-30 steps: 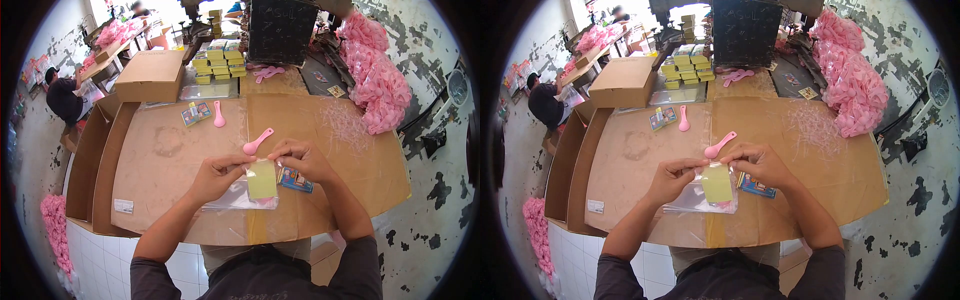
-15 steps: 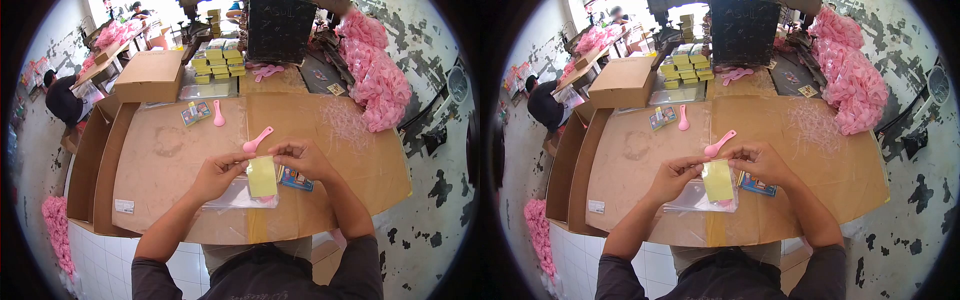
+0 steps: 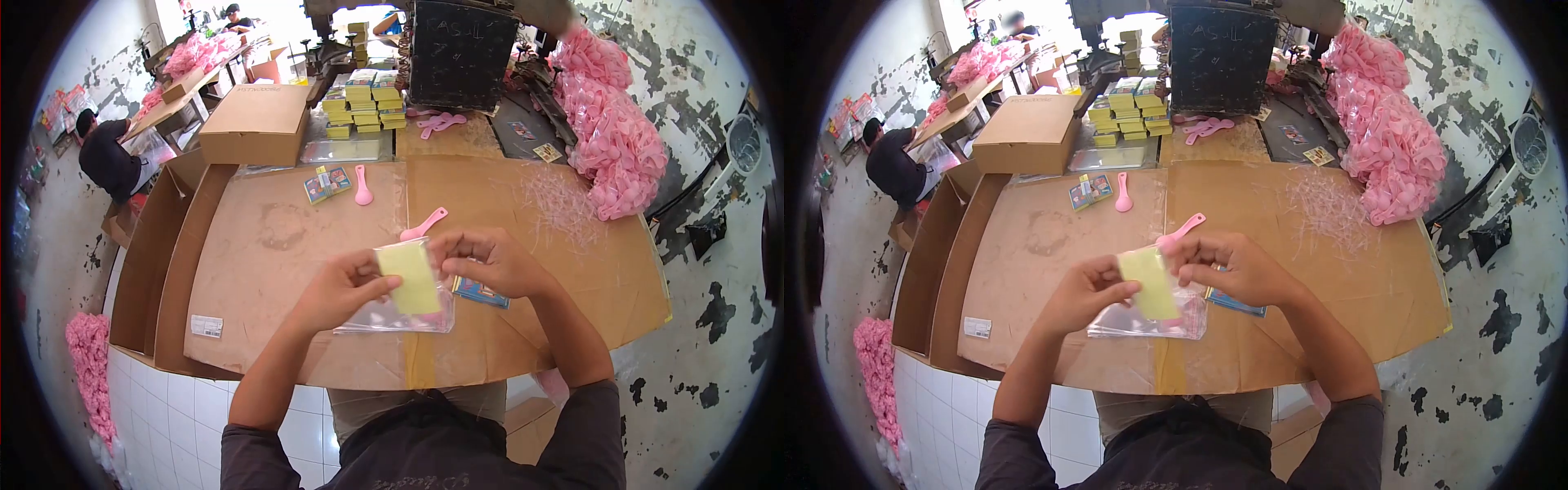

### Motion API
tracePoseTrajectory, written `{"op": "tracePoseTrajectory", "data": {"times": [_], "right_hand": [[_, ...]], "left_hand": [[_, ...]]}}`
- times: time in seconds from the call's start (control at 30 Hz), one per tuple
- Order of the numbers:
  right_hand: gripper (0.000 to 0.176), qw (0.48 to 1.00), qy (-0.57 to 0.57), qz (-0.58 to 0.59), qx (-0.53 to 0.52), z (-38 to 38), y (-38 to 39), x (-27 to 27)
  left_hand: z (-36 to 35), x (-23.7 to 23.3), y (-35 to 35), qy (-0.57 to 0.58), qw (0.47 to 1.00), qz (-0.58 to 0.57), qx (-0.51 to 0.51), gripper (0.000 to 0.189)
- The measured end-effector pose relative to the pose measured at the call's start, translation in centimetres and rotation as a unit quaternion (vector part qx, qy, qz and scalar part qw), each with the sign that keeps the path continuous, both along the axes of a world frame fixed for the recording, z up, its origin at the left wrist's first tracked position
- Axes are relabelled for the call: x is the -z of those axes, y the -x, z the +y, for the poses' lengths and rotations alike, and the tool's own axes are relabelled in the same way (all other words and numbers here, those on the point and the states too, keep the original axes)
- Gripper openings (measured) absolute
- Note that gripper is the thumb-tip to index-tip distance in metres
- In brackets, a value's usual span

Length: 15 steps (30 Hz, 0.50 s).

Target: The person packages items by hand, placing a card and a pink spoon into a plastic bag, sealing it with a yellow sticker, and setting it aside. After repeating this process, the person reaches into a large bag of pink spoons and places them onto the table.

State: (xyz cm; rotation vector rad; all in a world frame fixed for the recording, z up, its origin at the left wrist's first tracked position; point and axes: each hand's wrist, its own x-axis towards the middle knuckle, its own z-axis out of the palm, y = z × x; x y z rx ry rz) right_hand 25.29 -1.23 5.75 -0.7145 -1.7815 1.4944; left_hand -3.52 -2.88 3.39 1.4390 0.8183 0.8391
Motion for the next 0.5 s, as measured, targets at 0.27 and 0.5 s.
{"op": "tracePoseTrajectory", "data": {"times": [0.27,0.5], "right_hand": [[0.040,0.888,-0.248,-0.357,0.148,0.1,-7.1,2.4],[0.029,0.862,-0.198,-0.443,0.143,0.1,-8.2,2.7]], "left_hand": [[-0.9,-0.7,12.1,-0.098,0.843,-0.350,-0.397,0.047],[1.0,1.6,3.5,-0.150,0.961,0.173,-0.156,0.035]]}}
